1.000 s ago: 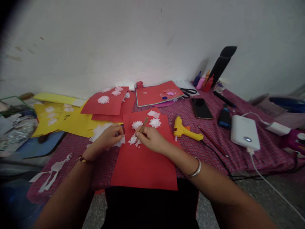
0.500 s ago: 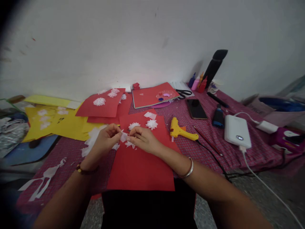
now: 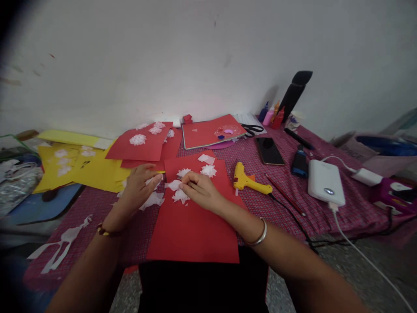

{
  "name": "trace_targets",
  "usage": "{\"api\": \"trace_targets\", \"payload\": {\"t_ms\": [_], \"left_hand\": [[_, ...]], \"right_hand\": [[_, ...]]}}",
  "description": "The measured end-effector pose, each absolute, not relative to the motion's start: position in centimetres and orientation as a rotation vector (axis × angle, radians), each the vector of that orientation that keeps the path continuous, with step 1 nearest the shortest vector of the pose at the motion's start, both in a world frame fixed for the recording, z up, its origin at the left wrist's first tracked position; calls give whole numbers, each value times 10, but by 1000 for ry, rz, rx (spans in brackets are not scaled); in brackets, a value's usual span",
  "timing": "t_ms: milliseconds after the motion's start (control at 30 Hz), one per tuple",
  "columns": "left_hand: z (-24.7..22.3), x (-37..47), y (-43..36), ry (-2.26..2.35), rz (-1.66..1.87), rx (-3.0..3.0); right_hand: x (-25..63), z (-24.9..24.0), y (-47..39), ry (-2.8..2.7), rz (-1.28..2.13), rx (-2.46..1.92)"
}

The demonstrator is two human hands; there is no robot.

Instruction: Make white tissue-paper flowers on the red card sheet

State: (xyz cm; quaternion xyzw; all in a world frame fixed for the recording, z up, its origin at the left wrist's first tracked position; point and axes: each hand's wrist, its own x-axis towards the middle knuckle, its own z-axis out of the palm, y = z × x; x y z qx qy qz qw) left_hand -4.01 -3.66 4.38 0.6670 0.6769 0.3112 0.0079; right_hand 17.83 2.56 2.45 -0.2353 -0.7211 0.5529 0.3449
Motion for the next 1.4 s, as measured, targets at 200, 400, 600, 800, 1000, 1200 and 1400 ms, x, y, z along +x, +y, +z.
{"api": "trace_targets", "payload": {"t_ms": [200,400,600,800,1000,1200,1400], "left_hand": [[46,-20,-40,1427,990,1714],[52,-12,-45,1390,1049,1570],[54,-5,-45,1449,1123,1510],[48,-37,-41,1901,1075,1781],[46,-50,-38,2278,1050,1897],[43,-16,-41,1454,1267,1414],[47,-3,-42,1413,1110,1333]], "right_hand": [[179,25,27,-1825,1488,-605],[178,27,27,-1824,1524,-583],[179,27,27,-1828,1523,-635],[181,26,28,-1849,1433,-669],[182,24,28,-1917,1357,-664],[182,27,25,-1985,1280,-575],[180,23,27,-2029,1212,-567]]}}
